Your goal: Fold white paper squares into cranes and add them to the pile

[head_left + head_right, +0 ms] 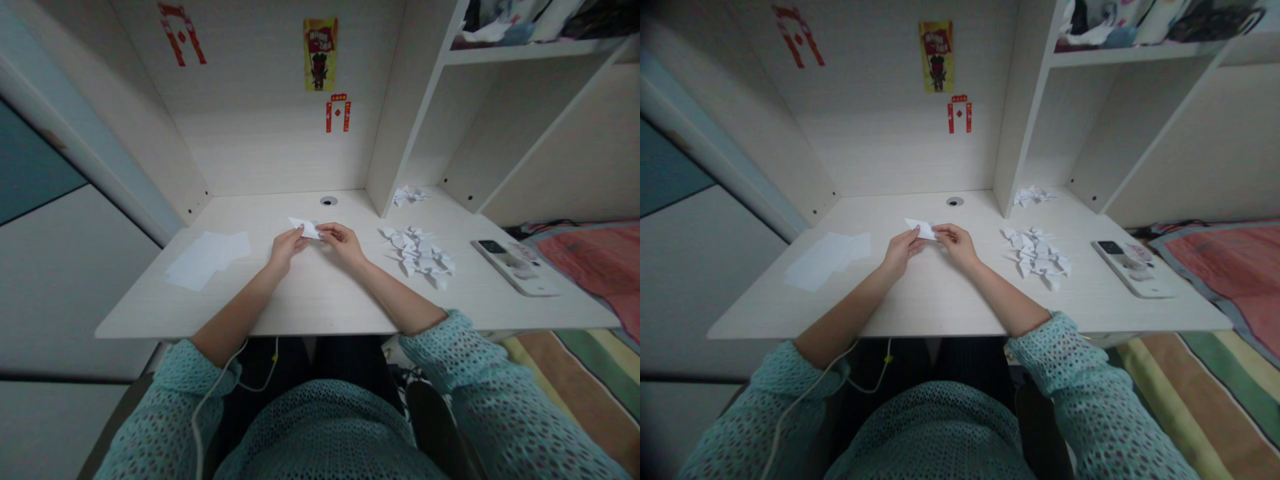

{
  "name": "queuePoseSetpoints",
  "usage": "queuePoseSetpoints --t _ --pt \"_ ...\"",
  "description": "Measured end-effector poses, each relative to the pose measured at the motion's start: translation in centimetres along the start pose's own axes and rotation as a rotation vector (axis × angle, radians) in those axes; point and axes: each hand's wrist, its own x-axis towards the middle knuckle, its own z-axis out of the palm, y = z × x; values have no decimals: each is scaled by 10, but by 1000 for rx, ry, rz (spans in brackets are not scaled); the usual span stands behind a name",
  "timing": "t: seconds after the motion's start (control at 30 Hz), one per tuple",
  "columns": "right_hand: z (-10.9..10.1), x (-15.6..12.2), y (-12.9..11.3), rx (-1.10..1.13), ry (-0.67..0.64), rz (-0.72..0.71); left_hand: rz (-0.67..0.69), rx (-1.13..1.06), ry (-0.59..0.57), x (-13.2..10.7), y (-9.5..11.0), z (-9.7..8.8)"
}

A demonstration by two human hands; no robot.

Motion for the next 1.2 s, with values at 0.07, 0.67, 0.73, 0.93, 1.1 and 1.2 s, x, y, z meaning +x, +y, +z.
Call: queuePoseSetpoints --t 0.07,0.67,0.73,0.93,1.1,1.2 --pt "-1 0 0 -15 62 6 -1 24 -29 -1 -1 1" --pt "0 -1 3 -51 55 -29 52 39 -11 -2 -3 3" --pt "0 -1 3 -71 73 -32 89 55 1 -1 -4 3" --pt "-3 0 1 -47 151 54 134 135 57 -1 -3 5" --pt "-5 2 5 -58 126 124 160 158 55 -2 -3 5" --pt "-5 2 6 -97 137 130 185 184 53 -3 -1 6"
